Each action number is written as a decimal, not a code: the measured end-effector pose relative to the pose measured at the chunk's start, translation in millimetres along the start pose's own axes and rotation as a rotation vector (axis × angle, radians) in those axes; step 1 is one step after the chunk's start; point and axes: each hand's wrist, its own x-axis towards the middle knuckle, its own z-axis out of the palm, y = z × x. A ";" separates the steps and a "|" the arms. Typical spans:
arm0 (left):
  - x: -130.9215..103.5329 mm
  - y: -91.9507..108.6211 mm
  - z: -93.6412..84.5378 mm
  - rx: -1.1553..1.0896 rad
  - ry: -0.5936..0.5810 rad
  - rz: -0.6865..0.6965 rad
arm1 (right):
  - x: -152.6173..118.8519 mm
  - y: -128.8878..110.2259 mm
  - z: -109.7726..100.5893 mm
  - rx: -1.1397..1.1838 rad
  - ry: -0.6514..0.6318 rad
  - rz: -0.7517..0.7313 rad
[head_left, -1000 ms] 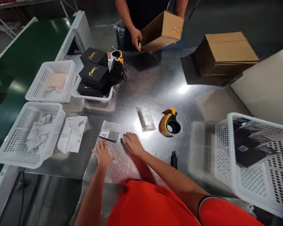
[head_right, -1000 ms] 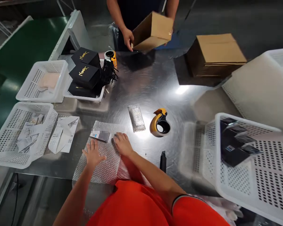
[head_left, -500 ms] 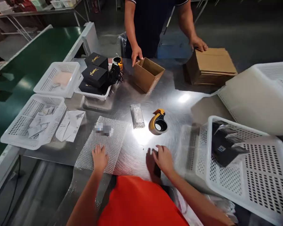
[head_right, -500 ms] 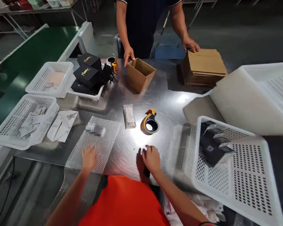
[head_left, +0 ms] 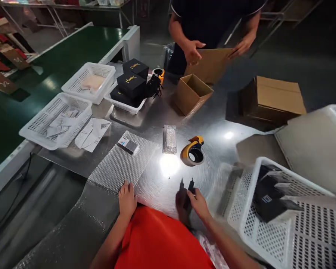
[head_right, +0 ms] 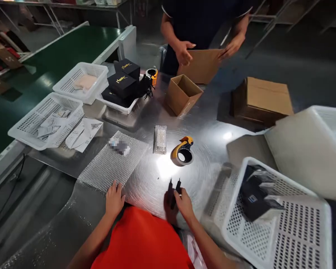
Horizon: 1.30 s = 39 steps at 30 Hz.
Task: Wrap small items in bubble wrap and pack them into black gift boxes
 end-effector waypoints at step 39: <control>16.8 32.0 -2.5 -0.192 -0.039 -0.289 | 50.2 -255.7 153.2 -1.034 -0.648 -1.432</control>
